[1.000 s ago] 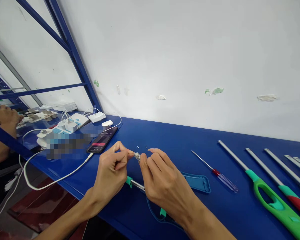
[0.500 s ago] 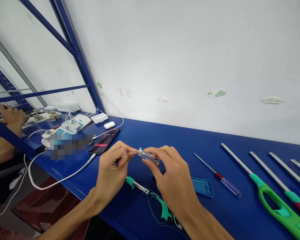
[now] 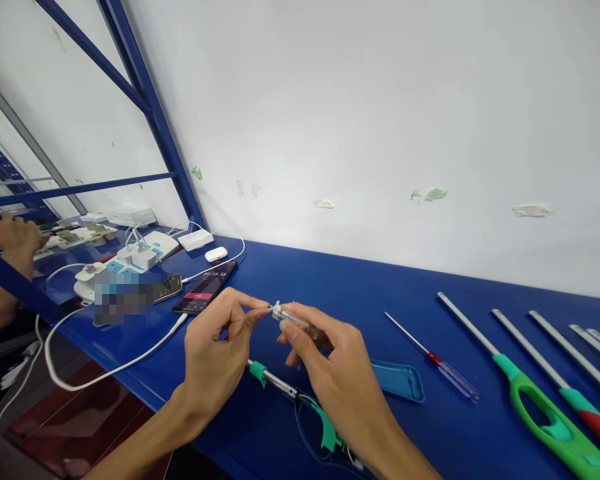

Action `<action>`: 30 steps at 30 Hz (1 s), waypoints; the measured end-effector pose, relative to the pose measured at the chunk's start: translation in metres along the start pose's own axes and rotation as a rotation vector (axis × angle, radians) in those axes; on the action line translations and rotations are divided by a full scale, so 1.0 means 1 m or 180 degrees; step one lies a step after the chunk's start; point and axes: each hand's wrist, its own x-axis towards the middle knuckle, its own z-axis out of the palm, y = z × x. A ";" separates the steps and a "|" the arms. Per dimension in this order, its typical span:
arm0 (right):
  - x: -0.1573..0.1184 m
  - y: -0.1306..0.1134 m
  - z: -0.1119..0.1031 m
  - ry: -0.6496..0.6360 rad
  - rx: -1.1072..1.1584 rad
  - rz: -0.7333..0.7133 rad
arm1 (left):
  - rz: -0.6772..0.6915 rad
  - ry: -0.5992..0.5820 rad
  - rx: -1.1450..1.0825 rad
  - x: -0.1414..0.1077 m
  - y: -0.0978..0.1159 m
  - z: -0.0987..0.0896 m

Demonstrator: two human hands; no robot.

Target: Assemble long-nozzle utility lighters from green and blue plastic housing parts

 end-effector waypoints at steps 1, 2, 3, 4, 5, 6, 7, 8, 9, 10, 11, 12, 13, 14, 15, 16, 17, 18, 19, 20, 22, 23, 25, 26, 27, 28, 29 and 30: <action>-0.001 0.000 0.000 -0.0006 0.0019 0.0008 | 0.0021 0.0017 0.0025 0.000 0.000 0.000; -0.001 0.000 0.001 -0.0002 0.0007 0.0012 | 0.0051 0.0019 0.0046 0.000 0.001 0.000; -0.001 0.000 0.001 0.0007 -0.0029 0.0007 | 0.0087 0.0015 0.0064 -0.001 0.001 0.000; -0.002 0.000 0.001 0.0029 -0.0074 0.0001 | 0.0116 0.0006 0.0081 -0.001 0.001 0.000; -0.002 0.001 0.001 0.0057 -0.0115 -0.0016 | 0.0134 -0.0004 0.0101 -0.001 0.001 0.001; -0.003 0.001 0.001 0.0078 -0.0146 -0.0033 | 0.0137 -0.0012 0.0124 -0.002 0.001 0.001; -0.003 0.001 0.001 0.0090 -0.0167 -0.0053 | 0.0131 -0.0021 0.0148 -0.002 0.002 0.001; -0.004 0.001 0.001 0.0095 -0.0185 -0.0074 | 0.0123 -0.0029 0.0172 -0.003 0.002 0.001; -0.004 0.001 0.001 0.0102 -0.0206 -0.0100 | 0.0111 -0.0039 0.0190 -0.003 0.002 0.001; -0.004 0.001 0.001 0.0109 -0.0228 -0.0132 | 0.0098 -0.0051 0.0199 -0.003 0.002 0.001; -0.004 0.001 0.001 0.0117 -0.0255 -0.0170 | 0.0092 -0.0057 0.0200 -0.004 0.003 0.001; -0.005 0.001 0.001 0.0133 -0.0290 -0.0199 | 0.0082 -0.0062 0.0201 -0.004 0.003 0.001; -0.005 0.001 0.001 0.0150 -0.0328 -0.0219 | 0.0071 -0.0065 0.0201 -0.004 0.003 0.001; -0.005 0.001 0.001 0.0157 -0.0366 -0.0223 | 0.0060 -0.0073 0.0199 -0.005 0.003 0.001; -0.005 0.001 0.001 0.0158 -0.0400 -0.0210 | 0.0053 -0.0083 0.0198 -0.005 0.003 0.001; -0.005 0.000 0.001 0.0157 -0.0432 -0.0186 | 0.0050 -0.0090 0.0206 -0.005 0.003 0.001; -0.005 0.000 0.001 0.0156 -0.0458 -0.0167 | 0.0058 -0.0100 0.0222 -0.005 0.002 0.001; -0.005 0.000 0.000 0.0145 -0.0483 -0.0156 | 0.0077 -0.0105 0.0249 -0.005 0.001 0.000; -0.006 0.000 0.000 0.0136 -0.0507 -0.0163 | 0.0118 -0.0111 0.0273 -0.005 0.001 0.000; -0.006 0.000 0.000 0.0130 -0.0533 -0.0184 | 0.0163 -0.0121 0.0292 -0.005 0.000 0.000; -0.006 0.000 -0.001 0.0123 -0.0575 -0.0242 | 0.0245 -0.0144 0.0295 -0.005 -0.002 -0.002; -0.006 0.000 -0.001 0.0111 -0.0592 -0.0257 | 0.0281 -0.0160 0.0284 -0.005 -0.003 -0.002; -0.007 0.000 -0.001 0.0101 -0.0608 -0.0257 | 0.0326 -0.0208 0.0239 -0.005 -0.005 -0.003; -0.007 0.001 -0.001 0.0091 -0.0601 -0.0244 | 0.0337 -0.0231 0.0209 -0.005 -0.005 -0.003; -0.008 0.001 0.000 0.0082 -0.0587 -0.0229 | 0.0348 -0.0253 0.0172 -0.005 -0.006 -0.003; -0.008 0.002 0.000 0.0072 -0.0571 -0.0215 | 0.0356 -0.0269 0.0140 -0.005 -0.006 -0.003; -0.009 0.002 0.001 0.0063 -0.0549 -0.0210 | 0.0362 -0.0281 0.0112 -0.005 -0.005 -0.003; -0.009 0.002 0.001 0.0049 -0.0526 -0.0210 | 0.0367 -0.0286 0.0088 -0.005 -0.005 -0.003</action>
